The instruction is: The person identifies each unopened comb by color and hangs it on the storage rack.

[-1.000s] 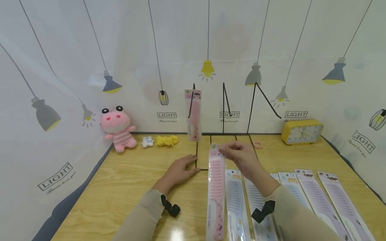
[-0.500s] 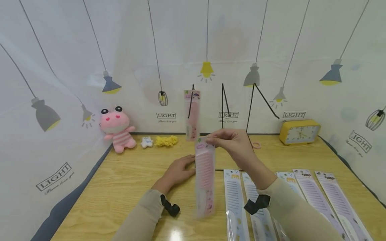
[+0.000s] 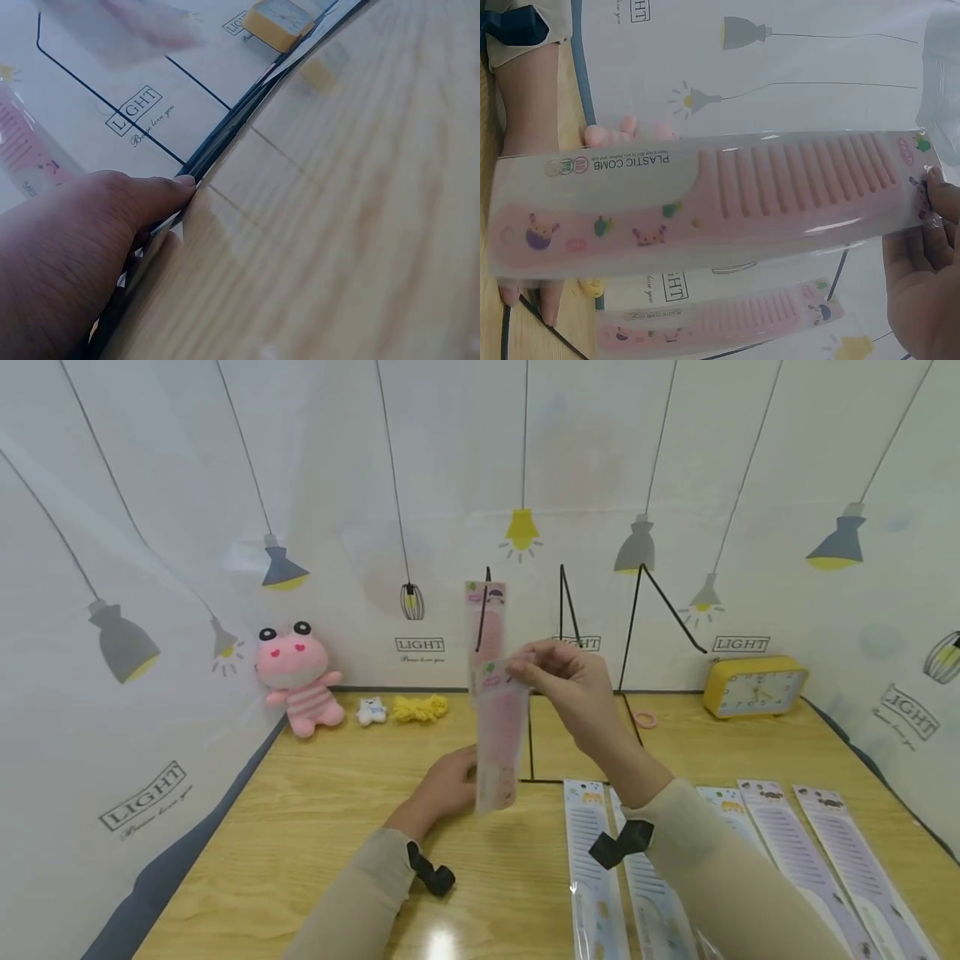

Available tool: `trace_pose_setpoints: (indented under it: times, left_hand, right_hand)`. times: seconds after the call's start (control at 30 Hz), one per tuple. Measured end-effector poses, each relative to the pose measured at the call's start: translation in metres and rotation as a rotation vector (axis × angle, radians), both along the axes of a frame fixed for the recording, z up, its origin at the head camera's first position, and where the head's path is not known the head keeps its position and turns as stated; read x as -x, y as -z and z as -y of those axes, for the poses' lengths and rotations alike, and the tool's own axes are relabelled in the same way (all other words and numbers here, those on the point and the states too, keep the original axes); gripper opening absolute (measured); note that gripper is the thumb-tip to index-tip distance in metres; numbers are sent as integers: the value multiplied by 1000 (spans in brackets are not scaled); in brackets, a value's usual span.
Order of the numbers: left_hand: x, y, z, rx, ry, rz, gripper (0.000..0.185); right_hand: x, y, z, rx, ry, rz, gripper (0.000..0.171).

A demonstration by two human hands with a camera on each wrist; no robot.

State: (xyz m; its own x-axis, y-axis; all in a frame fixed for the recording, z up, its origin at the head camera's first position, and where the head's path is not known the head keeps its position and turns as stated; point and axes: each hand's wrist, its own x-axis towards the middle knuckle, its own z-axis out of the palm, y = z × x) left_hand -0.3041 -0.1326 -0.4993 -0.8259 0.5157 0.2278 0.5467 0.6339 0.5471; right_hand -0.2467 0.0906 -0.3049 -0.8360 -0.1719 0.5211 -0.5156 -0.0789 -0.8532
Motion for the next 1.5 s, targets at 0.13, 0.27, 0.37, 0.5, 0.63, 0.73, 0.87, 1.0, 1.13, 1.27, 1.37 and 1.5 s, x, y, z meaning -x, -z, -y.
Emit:
trace_pose_setpoints:
  times: [0.13,0.27,0.37,0.5,0.63,0.73,0.87,1.0,1.13,1.27,1.37,1.5]
  left_hand:
    - [2,3,-1,52,-11,6,56]
    - [1,3,-3,64,-33,48,61]
    - [0,1,-4,70,-39,68,66]
    - [0,-2,-4,78,-43,69,67]
    - [0,-4,-4,85,-56,82,67]
    - [0,-5,-4,85,-58,85,66]
    - [1,-3,-4,81,-52,86,67]
    - [-1,-2,-3,76,-59,100,68]
    - [-2,0,-2,77,-73,102,67]
    - [-3,1,-2,72,-67,113,63]
    - [-4,-1,-2,62,-71,125,63]
    - [-5,-2,-2,60,-90,132,64]
  right_hand:
    - [7,1,5,-4,84,-31,17]
    - [18,2,9,-79,159,-142,17]
    - [26,2,13,-145,188,-249,12]
    - [36,0,20,-196,221,-352,8]
    - [41,0,26,-212,243,-395,7]
    - [43,1,29,-229,265,-398,8]
    - [44,3,31,-228,268,-377,11]
    - [44,5,32,-224,269,-342,15]
    - [51,10,33,-216,276,-298,18]
    - [65,14,34,-222,313,-268,21]
    - [76,14,35,-219,333,-243,23]
    - [91,15,36,-199,352,-199,27]
